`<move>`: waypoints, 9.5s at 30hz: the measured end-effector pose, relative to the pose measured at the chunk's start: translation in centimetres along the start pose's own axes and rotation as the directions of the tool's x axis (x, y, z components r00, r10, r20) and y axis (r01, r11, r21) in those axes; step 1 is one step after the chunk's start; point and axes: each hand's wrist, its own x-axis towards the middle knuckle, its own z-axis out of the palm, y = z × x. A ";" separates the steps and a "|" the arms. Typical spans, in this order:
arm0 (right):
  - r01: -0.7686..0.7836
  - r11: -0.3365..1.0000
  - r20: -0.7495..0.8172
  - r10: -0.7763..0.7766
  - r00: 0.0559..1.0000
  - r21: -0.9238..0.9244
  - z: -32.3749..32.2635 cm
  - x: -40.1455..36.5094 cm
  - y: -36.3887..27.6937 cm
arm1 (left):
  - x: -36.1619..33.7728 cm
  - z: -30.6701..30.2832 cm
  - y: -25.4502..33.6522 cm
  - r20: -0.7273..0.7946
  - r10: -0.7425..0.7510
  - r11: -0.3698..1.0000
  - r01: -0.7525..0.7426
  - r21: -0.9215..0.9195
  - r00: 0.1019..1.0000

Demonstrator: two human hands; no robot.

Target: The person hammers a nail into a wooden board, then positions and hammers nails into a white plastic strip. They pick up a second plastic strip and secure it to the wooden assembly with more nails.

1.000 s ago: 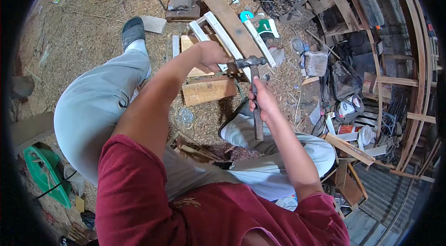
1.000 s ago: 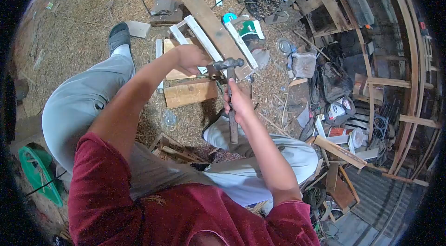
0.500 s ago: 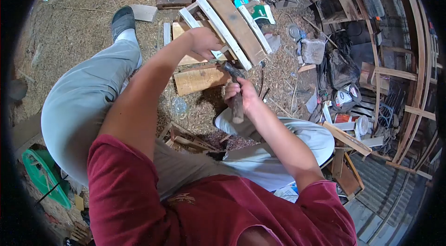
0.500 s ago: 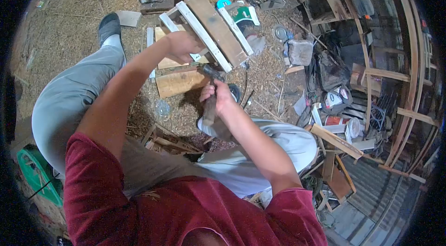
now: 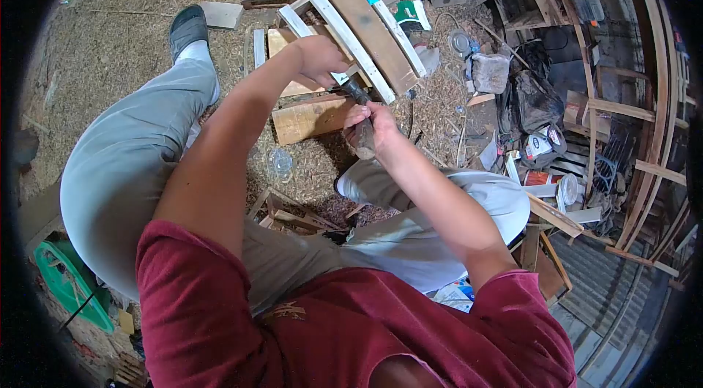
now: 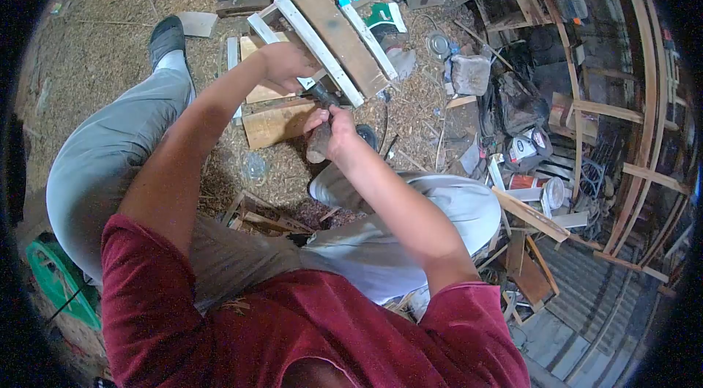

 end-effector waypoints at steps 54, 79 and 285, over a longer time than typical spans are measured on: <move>0.607 0.651 0.160 -0.611 0.775 -0.455 0.4 4.5 2.5 | 0.1 -1.1 0.6 0.038 -0.051 0.997 0.053 -0.050 0.998; 0.616 0.578 0.194 -0.626 0.755 -0.535 -0.2 3.7 2.1 | 0.3 -1.8 1.2 0.114 -0.109 0.994 0.111 -0.014 0.988; 0.438 -0.490 0.641 -0.696 0.324 -0.754 -2.4 4.5 -5.6 | -0.9 -0.3 7.3 -0.019 -0.298 0.935 0.296 0.194 0.954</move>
